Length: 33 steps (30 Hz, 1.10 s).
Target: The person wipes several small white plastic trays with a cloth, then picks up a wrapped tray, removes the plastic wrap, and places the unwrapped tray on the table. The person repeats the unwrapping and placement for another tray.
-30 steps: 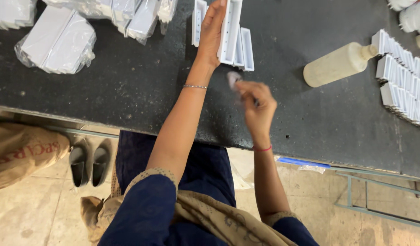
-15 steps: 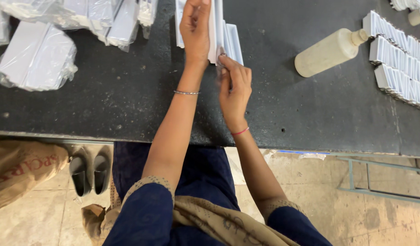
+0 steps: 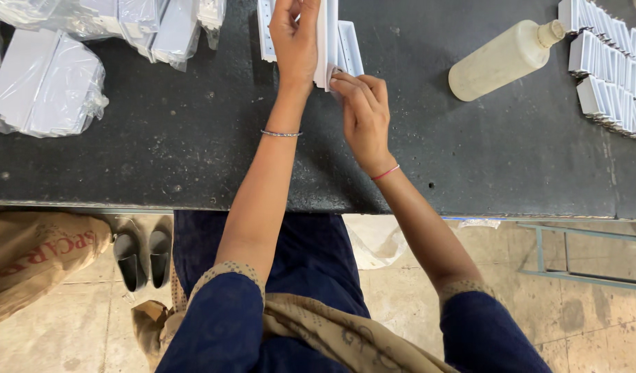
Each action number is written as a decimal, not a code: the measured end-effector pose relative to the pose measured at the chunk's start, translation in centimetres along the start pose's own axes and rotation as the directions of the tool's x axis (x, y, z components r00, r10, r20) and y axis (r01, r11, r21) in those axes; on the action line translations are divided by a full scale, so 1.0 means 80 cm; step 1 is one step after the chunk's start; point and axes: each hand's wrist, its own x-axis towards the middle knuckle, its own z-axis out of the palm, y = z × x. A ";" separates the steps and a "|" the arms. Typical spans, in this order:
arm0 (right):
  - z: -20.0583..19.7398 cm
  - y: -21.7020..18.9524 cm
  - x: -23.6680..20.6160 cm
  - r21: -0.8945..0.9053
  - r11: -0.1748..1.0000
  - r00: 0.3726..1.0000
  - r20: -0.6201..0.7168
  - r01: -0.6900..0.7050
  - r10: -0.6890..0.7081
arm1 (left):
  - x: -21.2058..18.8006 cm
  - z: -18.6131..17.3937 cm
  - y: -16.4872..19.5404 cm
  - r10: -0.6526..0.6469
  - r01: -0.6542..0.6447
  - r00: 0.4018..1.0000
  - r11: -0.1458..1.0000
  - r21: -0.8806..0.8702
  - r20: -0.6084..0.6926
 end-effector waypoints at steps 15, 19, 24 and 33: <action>-0.005 0.013 -0.001 0.472 0.650 0.801 0.294 -0.596 0.521 | 0.005 0.022 0.065 0.003 -0.012 0.998 0.988 0.153 0.063; -0.030 0.030 0.009 0.006 0.991 0.982 0.136 0.130 -0.130 | -0.005 0.031 0.062 -0.086 0.077 0.994 0.989 0.127 0.065; 0.022 -0.009 -0.033 0.284 0.799 0.829 -0.021 -0.530 0.558 | -0.008 0.034 0.074 -0.146 0.128 0.985 0.976 0.176 0.095; 0.000 0.042 -0.012 0.665 0.393 0.750 0.407 -0.635 0.522 | 0.000 0.025 0.072 -0.083 0.050 0.991 0.959 0.281 0.104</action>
